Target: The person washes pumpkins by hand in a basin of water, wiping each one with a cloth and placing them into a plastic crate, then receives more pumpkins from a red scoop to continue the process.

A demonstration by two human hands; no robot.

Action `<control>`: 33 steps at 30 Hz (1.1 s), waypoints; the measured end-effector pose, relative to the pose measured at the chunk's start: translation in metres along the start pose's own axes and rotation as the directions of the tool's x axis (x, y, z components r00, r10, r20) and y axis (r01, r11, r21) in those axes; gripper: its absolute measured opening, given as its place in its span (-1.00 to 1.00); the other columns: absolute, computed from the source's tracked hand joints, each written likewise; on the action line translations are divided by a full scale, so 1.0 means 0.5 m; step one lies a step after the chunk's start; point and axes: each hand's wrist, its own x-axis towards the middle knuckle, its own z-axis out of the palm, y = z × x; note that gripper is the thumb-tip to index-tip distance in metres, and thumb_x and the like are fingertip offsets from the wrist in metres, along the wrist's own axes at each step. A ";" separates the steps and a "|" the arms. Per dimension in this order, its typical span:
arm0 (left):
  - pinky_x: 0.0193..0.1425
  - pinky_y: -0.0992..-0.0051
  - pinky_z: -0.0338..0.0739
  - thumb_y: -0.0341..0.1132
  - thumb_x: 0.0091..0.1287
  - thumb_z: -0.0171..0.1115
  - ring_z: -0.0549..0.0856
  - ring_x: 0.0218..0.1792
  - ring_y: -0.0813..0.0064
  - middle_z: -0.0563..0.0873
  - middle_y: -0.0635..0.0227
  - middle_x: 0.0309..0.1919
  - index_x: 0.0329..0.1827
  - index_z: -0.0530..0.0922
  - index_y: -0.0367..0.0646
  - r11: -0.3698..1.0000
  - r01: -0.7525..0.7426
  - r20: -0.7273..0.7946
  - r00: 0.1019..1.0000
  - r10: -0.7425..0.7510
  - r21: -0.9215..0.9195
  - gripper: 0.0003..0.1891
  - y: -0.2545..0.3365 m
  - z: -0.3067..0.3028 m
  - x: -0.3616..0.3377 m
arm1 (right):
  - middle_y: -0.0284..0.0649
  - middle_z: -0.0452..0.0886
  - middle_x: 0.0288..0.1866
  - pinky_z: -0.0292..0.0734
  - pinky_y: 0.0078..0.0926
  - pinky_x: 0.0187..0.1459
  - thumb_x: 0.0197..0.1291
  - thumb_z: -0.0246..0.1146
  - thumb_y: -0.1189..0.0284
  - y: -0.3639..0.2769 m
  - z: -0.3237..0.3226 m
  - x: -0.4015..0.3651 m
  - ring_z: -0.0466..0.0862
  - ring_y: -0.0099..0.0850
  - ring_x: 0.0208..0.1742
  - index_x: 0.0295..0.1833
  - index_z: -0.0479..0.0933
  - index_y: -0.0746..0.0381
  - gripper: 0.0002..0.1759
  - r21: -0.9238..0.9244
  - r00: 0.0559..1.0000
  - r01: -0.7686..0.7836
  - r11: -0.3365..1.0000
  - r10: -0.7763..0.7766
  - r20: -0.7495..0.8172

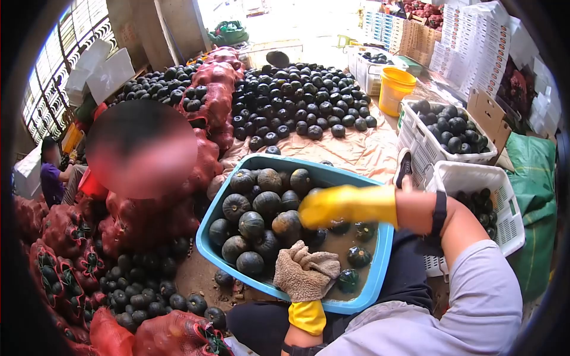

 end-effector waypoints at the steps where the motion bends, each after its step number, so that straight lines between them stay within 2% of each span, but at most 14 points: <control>1: -0.33 0.52 0.77 -0.24 0.57 0.08 0.48 -0.56 0.64 0.48 0.52 -0.45 0.00 0.68 -0.36 1.000 0.010 -0.041 0.999 -0.011 -0.010 -0.67 0.002 0.017 -0.011 | -0.11 0.72 0.34 0.62 -0.22 0.35 0.45 0.36 0.08 0.048 0.072 -0.014 0.70 -0.22 0.36 0.43 0.66 0.09 -0.46 -0.135 0.963 -0.033 0.990 0.068 0.262; 3: -0.39 0.64 0.69 -0.24 0.58 0.07 0.48 -0.56 0.65 0.48 0.55 -0.44 -0.04 0.68 -0.34 0.999 0.032 -0.127 0.991 -0.036 -0.036 -0.68 0.008 0.060 -0.048 | -0.05 0.67 0.43 0.64 -0.09 0.36 0.29 0.44 0.00 0.109 0.226 -0.045 0.69 -0.12 0.42 0.52 0.59 0.07 -0.27 -0.359 0.780 0.014 0.933 0.214 0.587; 6: -0.45 0.67 0.59 -0.24 0.62 0.04 0.51 -0.53 0.64 0.50 0.59 -0.42 -0.03 0.67 -0.29 0.996 0.066 0.030 0.997 -0.064 -0.056 -0.69 -0.007 -0.002 0.014 | 0.04 0.54 0.56 0.64 0.06 0.36 0.03 0.56 -0.05 0.105 0.403 -0.070 0.62 0.05 0.50 0.58 0.49 0.07 -0.02 -0.600 0.826 -0.193 0.776 0.459 0.328; 8: -0.17 0.46 0.71 -0.07 0.39 0.35 0.74 -0.35 0.44 0.76 0.48 -0.32 -0.03 0.68 -0.20 0.870 -0.333 0.255 0.934 0.251 0.363 -0.64 -0.029 -0.080 0.057 | 0.08 0.56 0.54 0.62 0.06 0.38 0.00 0.59 -0.02 0.147 0.466 -0.072 0.60 0.07 0.51 0.53 0.52 0.14 -0.03 -0.462 0.853 -0.352 0.814 0.482 0.199; 9: -0.11 0.44 0.72 -0.04 0.29 0.46 0.78 -0.31 0.41 0.78 0.46 -0.32 -0.04 0.68 -0.19 0.343 -0.661 0.460 0.728 0.508 0.667 -0.60 -0.030 -0.053 0.012 | 0.04 0.63 0.46 0.63 -0.01 0.38 0.02 0.62 0.00 0.165 0.486 -0.062 0.64 0.01 0.46 0.47 0.58 0.15 -0.10 -0.479 0.806 -0.390 0.786 0.543 0.235; 13: 0.08 0.43 0.74 0.00 -0.24 0.85 0.84 -0.15 0.38 0.84 0.39 -0.23 0.02 0.63 -0.21 -0.371 -0.586 0.693 0.619 0.370 0.720 -0.21 -0.031 -0.028 -0.020 | -0.07 0.77 0.29 0.65 -0.20 0.36 0.15 0.63 0.04 0.197 0.509 -0.025 0.74 -0.16 0.33 0.37 0.69 0.17 -0.27 -0.533 0.679 -0.480 0.697 0.680 0.277; 16: -0.02 0.52 0.75 0.05 -0.30 0.89 0.83 -0.14 0.47 0.83 0.46 -0.17 0.09 0.62 -0.21 0.551 -0.518 0.446 0.853 0.272 0.654 -0.10 -0.042 -0.091 0.079 | -0.12 0.78 0.27 0.65 -0.25 0.35 0.27 0.56 0.04 0.205 0.505 -0.030 0.74 -0.22 0.30 0.38 0.68 0.19 -0.32 -0.445 0.710 -0.515 0.733 0.655 0.257; 21: -0.19 0.64 0.77 -0.23 0.33 0.36 0.81 -0.19 0.55 0.81 0.36 -0.08 0.20 0.62 -0.30 0.949 -0.114 0.171 0.983 0.065 0.293 -0.56 -0.008 -0.072 0.045 | -0.21 0.78 0.25 0.65 -0.33 0.33 0.47 0.45 0.02 0.216 0.422 -0.084 0.75 -0.32 0.25 0.39 0.67 0.22 -0.40 0.222 0.869 -0.494 0.840 0.470 0.154; 23: -0.05 0.45 0.82 -0.27 0.49 0.27 0.84 -0.12 0.38 0.83 0.28 0.00 0.19 0.65 -0.24 0.923 -0.108 0.136 0.989 0.062 0.369 -0.69 -0.024 -0.069 0.052 | -0.24 0.79 0.24 0.65 -0.37 0.32 0.55 0.41 0.02 0.178 0.358 -0.121 0.76 -0.36 0.22 0.39 0.66 0.23 -0.43 0.843 0.938 -0.222 0.490 0.344 0.046; 25: 0.14 0.36 0.77 -0.18 0.42 0.38 0.82 0.03 0.31 0.81 0.27 0.08 0.19 0.65 -0.22 0.494 -0.590 0.479 0.807 0.345 0.639 -0.62 -0.061 -0.044 0.012 | -0.23 0.74 0.33 0.61 -0.44 0.37 0.72 0.24 0.20 0.086 0.300 -0.137 0.72 -0.42 0.28 0.46 0.60 0.29 -0.54 0.999 0.926 0.018 0.052 0.377 -0.036; 28: 0.56 0.26 0.55 -0.11 0.25 0.62 0.69 0.40 0.16 0.74 0.16 0.26 0.36 0.60 -0.18 -0.437 -0.849 0.952 0.233 0.198 0.299 -0.34 -0.026 0.003 -0.015 | -0.02 0.60 0.51 0.42 -0.15 0.60 0.45 0.50 0.18 -0.029 0.321 -0.119 0.57 -0.16 0.54 0.54 0.57 0.15 -0.36 0.334 0.691 0.237 0.912 0.084 -0.718; 29: 0.53 0.24 0.58 -0.14 0.29 0.58 0.72 0.34 0.15 0.74 0.14 0.22 0.37 0.59 -0.17 -0.021 -0.871 0.842 0.467 0.271 0.490 -0.37 -0.064 0.003 -0.005 | 0.03 0.56 0.53 0.39 -0.08 0.62 0.36 0.56 0.19 -0.035 0.339 -0.109 0.53 -0.08 0.57 0.54 0.57 0.12 -0.30 0.148 0.634 0.110 0.983 0.045 -0.772; 32: 0.33 0.15 0.68 -0.19 0.39 0.47 0.79 0.15 0.10 0.77 0.14 0.07 0.35 0.51 -0.22 -0.214 -0.737 0.764 0.639 0.088 0.641 -0.45 -0.076 0.049 -0.050 | 0.13 0.58 0.47 0.42 -0.02 0.59 0.25 0.61 0.22 0.046 0.351 -0.047 0.56 0.09 0.53 0.46 0.60 0.17 -0.30 0.051 0.429 0.049 0.997 0.025 -0.903; 33: 0.27 0.11 0.68 -0.17 0.35 0.49 0.79 0.12 0.04 0.79 0.14 0.03 0.34 0.49 -0.22 -0.408 -0.635 0.712 0.700 0.054 0.656 -0.42 -0.068 0.099 -0.104 | 0.12 0.61 0.43 0.46 -0.05 0.55 0.27 0.60 0.22 0.041 0.314 -0.036 0.60 0.07 0.49 0.45 0.61 0.18 -0.32 0.385 0.421 0.065 0.921 0.324 -0.847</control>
